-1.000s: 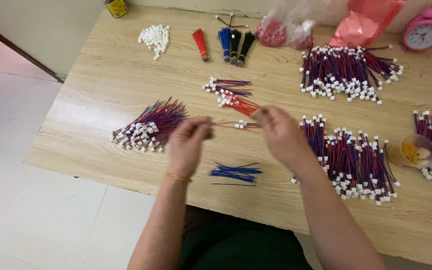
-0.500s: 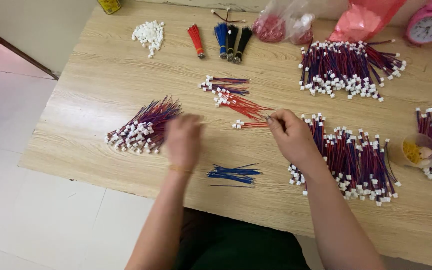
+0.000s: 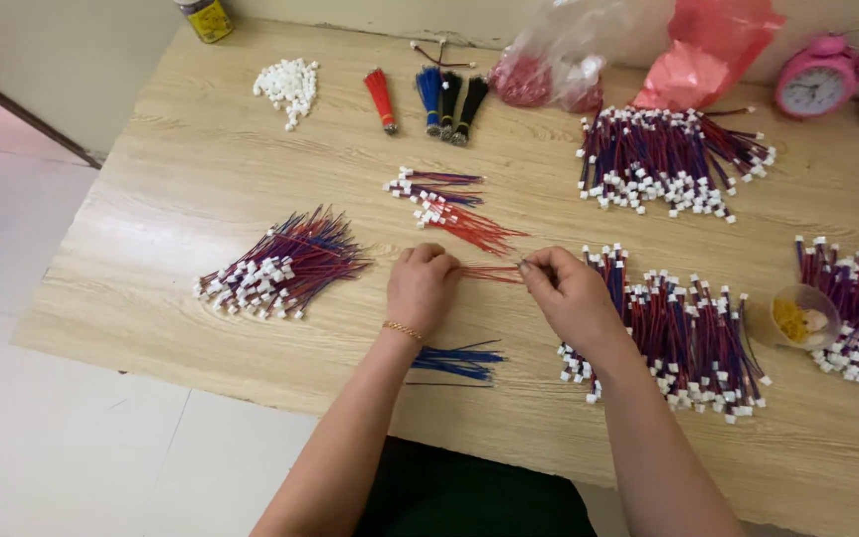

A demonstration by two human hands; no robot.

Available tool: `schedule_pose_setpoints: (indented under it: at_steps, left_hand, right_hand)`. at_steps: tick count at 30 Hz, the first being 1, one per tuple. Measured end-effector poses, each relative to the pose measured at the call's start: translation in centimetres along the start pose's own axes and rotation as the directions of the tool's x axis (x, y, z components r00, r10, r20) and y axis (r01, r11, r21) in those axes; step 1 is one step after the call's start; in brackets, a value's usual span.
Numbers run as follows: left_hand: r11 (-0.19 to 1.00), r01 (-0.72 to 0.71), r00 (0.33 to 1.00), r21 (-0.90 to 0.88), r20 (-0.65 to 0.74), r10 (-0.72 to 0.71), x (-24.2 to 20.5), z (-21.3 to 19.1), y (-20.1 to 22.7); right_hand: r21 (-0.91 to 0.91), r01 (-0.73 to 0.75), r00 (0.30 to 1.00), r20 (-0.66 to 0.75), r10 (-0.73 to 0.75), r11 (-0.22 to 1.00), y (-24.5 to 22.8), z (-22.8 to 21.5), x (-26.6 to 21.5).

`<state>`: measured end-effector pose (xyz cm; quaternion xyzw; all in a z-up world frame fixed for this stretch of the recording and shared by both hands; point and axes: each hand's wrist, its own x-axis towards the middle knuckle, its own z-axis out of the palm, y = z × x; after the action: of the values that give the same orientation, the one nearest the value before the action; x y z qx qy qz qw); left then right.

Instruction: Attaching small white connectors to the ends of colored wires

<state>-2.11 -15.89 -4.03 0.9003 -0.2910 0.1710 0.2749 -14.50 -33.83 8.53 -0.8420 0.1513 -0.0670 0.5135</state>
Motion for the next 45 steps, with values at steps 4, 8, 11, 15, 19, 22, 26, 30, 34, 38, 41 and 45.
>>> schedule_pose_setpoints:
  at_steps: [4, 8, 11, 15, 19, 22, 26, 30, 34, 38, 41, 45]
  left_hand:
    - [0.999, 0.016, 1.0, -0.044, -0.018, -0.017, 0.1, -5.4, 0.3]
    - [0.916, 0.15, 0.989, -0.371, 0.053, -0.14, 0.5, -10.8, 2.7]
    - [0.711, 0.295, 0.955, -0.639, 0.18, -0.235, 0.5, -12.8, 4.7]
    - [0.475, 0.382, 0.921, -0.793, 0.281, -0.271, 0.2, -12.3, 5.6]
    - [0.386, 0.407, 0.908, -0.828, 0.319, -0.272, 0.0, -12.1, 5.4]
    - [0.39, 0.419, 0.904, -0.82, 0.333, -0.269, -0.3, -12.0, 5.3]
    - [0.312, 0.442, 0.889, -0.841, 0.366, -0.274, -0.5, -12.0, 5.3]
    - [0.171, 0.447, 0.873, -0.878, 0.387, -0.297, -0.9, -10.8, 4.4]
    - [0.113, 0.427, 0.874, -0.897, 0.376, -0.309, -1.0, -11.0, 4.3]
    - [-0.005, 0.418, 0.868, -0.908, 0.401, -0.291, -0.8, -11.7, 5.0]
    - [-0.078, 0.413, 0.865, -0.908, 0.417, -0.278, -0.9, -11.6, 5.1]
    - [-0.119, 0.418, 0.858, -0.9, 0.435, -0.272, -0.9, -11.5, 5.3]
  right_hand:
    - [0.052, 0.059, 0.997, 0.04, -0.061, 0.997, -1.6, 1.8, 0.4]
    - [0.078, 0.099, 0.989, 0.104, -0.107, 0.992, -5.0, 2.2, -0.3]
    - [0.0, 0.147, 0.982, 0.119, -0.146, 0.989, -6.8, 2.0, -0.8]
    - [-0.084, 0.22, 0.968, 0.143, -0.207, 0.972, -7.8, 1.9, -1.4]
    - [-0.095, 0.244, 0.964, 0.135, -0.231, 0.965, -7.9, 1.8, -1.6]
    - [-0.027, 0.214, 0.973, 0.099, -0.21, 0.977, -8.2, 1.9, -1.9]
    - [-0.107, 0.27, 0.962, 0.075, -0.263, 0.957, -8.1, 1.8, -1.9]
    - [-0.238, 0.395, 0.917, 0.053, -0.394, 0.887, -9.0, 1.5, -1.9]
    - [-0.342, 0.474, 0.869, 0.035, -0.493, 0.811, -9.7, 1.6, -2.5]
    - [-0.36, 0.515, 0.85, 0.098, -0.517, 0.778, -9.3, 1.5, -2.0]
    - [-0.296, 0.477, 0.878, 0.126, -0.461, 0.827, -9.6, 1.4, -2.2]
    - [-0.245, 0.416, 0.909, 0.097, -0.404, 0.876, -9.0, 1.6, -2.3]
